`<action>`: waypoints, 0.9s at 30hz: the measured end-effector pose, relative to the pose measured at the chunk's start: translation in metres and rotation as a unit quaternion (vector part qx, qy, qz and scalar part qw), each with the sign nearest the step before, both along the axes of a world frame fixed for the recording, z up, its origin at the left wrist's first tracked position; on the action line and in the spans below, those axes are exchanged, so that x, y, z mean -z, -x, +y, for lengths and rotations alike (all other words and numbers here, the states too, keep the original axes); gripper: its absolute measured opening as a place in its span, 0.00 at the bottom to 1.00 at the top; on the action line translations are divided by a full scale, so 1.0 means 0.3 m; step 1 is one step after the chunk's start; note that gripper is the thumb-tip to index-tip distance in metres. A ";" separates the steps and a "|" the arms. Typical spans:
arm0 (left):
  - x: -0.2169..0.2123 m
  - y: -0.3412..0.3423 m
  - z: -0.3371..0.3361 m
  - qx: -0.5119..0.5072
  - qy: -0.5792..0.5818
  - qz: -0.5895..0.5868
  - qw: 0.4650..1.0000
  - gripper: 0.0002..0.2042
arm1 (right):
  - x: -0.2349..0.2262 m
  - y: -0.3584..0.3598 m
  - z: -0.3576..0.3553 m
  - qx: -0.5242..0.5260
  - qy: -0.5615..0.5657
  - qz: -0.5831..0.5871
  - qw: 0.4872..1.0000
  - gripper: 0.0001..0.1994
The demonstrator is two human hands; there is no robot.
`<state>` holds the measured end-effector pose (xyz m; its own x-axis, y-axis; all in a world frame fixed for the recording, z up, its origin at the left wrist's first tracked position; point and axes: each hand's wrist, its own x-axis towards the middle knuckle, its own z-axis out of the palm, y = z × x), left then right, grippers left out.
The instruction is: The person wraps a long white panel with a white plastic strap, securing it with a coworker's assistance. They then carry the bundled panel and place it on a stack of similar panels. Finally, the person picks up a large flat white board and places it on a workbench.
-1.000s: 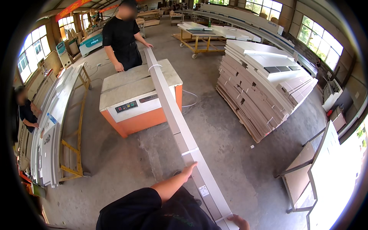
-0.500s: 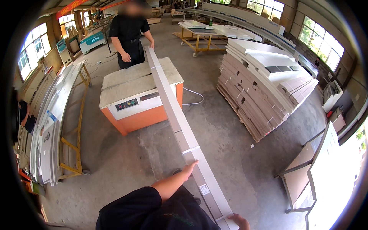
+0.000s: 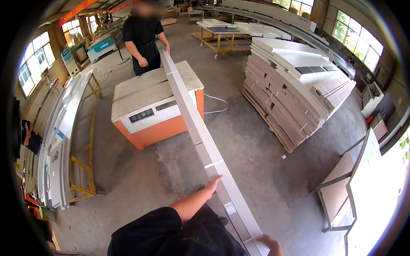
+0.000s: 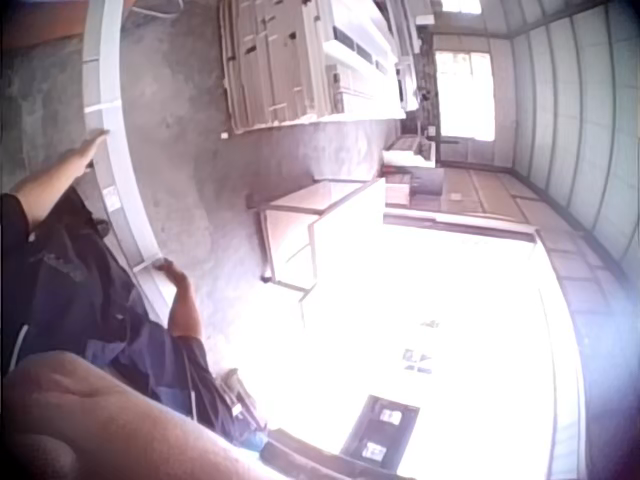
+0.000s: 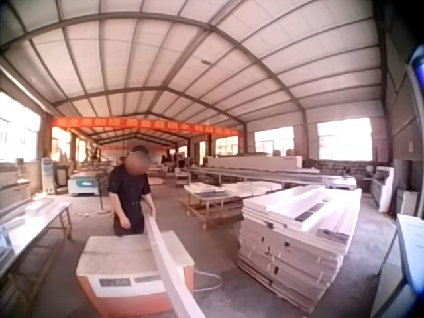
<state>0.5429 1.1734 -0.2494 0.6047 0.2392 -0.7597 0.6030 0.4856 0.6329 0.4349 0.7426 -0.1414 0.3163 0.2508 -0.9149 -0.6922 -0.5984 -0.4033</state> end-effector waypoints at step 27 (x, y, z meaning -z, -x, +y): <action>0.003 0.003 -0.001 -0.004 -0.016 -0.003 1.000 0.49 | 0.237 0.002 -0.119 0.007 -0.006 0.008 1.000 0.29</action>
